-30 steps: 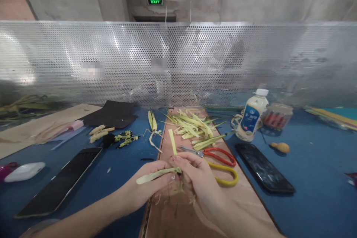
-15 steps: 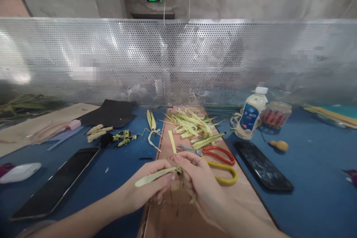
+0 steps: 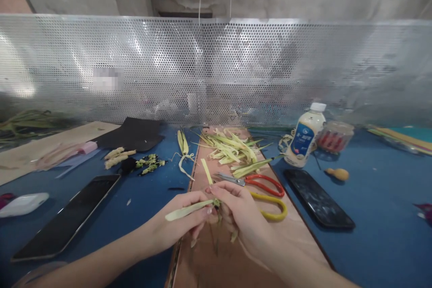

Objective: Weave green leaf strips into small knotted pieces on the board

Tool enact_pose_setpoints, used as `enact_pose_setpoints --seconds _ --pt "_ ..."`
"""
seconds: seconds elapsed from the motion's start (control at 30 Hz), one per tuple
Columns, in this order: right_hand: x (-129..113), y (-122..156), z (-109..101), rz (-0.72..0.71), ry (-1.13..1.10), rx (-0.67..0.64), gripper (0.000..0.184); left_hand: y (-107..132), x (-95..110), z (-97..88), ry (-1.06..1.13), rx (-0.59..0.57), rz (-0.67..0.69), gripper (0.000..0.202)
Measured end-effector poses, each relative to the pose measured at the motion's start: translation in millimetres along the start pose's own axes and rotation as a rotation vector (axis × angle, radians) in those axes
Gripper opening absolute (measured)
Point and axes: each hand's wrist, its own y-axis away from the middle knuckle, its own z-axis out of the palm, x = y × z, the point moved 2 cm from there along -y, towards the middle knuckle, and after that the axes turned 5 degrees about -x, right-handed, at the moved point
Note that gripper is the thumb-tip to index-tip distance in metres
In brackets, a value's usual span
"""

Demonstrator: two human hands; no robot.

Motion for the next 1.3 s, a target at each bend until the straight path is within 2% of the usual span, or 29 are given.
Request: enact_pose_setpoints --seconds 0.27,0.5,0.87,1.0,1.13,1.3 --pt "-7.0 2.9 3.6 0.000 0.054 0.041 0.024 0.8 1.4 -1.0 -0.032 0.035 -0.024 0.023" --pt "-3.8 3.5 3.9 0.019 -0.031 -0.007 0.024 0.5 1.1 -1.0 -0.012 0.036 -0.029 0.027" --pt "1.7 4.9 7.6 -0.065 -0.126 0.136 0.020 4.2 6.6 -3.5 -0.055 0.069 0.031 0.026" --pt "1.3 5.2 8.6 -0.068 -0.152 0.095 0.020 4.4 9.8 -2.8 -0.082 0.096 0.089 0.027" --pt "0.7 5.8 7.9 -0.049 -0.144 0.054 0.020 2.7 8.6 -3.9 -0.105 0.109 0.084 0.026" --pt "-0.3 6.0 6.4 -0.063 -0.120 0.083 0.019 1.2 4.7 -5.8 -0.122 0.144 0.073 0.027"
